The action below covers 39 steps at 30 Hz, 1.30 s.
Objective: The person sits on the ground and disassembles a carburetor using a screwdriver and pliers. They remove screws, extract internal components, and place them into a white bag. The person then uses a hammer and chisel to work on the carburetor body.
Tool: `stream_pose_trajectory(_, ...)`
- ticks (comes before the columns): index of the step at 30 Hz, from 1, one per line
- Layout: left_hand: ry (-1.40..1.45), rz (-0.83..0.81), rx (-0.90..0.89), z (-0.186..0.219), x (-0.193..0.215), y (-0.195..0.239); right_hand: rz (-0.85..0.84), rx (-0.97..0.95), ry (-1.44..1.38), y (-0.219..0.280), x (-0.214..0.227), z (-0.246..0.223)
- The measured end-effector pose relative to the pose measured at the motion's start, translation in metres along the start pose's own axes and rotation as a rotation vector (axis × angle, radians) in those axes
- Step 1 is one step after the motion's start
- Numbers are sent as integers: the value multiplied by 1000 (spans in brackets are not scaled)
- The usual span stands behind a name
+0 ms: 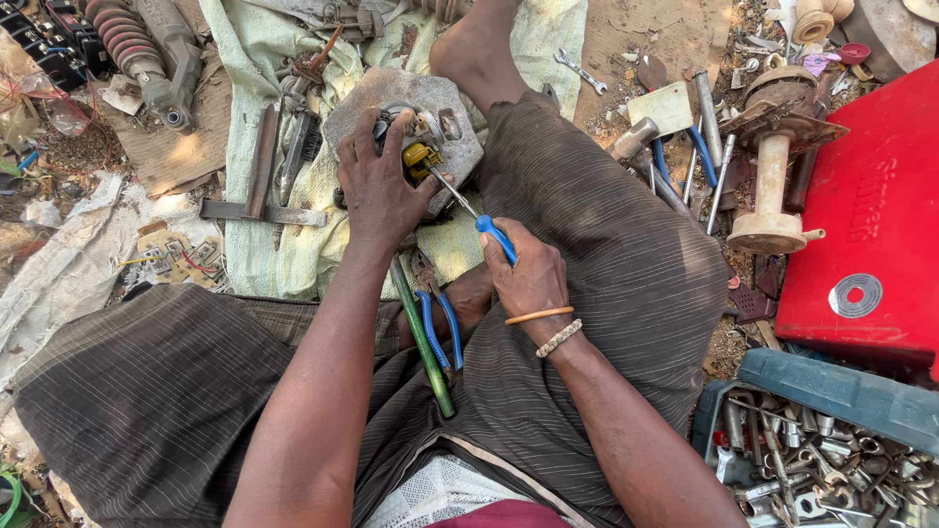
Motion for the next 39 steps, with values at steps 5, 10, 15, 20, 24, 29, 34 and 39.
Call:
stream_pose_trajectory(5,-19,-1,-1,-3,-4,-1,35,89,4,-1,1,-1)
stream_pose_trajectory(10,-33,18,-23,-4,-5,1,130,220,17,2,1,-6)
stream_pose_trajectory(15,-13,46,-27,1,-2,1,67,2,-123,-4,-5,4)
stream_pose_trajectory(20,3,-57,-1,4,3,-3,-330,-524,-1059,-30,-28,23)
stream_pose_trajectory(24,7,-119,-17,8,12,-2,-480,-495,-1168,-31,-30,13)
stream_pose_trajectory(29,38,-88,-106,5,15,-3,-314,-508,-907,-27,-34,14)
stream_pose_trajectory(34,13,-127,-125,0,13,-1,-153,-320,-618,-21,-39,6)
stream_pose_trajectory(39,86,-97,-169,0,13,-9,164,168,212,-16,-36,-22)
Point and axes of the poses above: each hand's wrist, its own y-axis away from the middle knuckle, its own x-axis out of the back of the hand, z = x × y, the point moved 4 cm from there along -y, towards the middle knuckle, and after that the axes turned 3 degrees about -z, right-handed, at the moved point
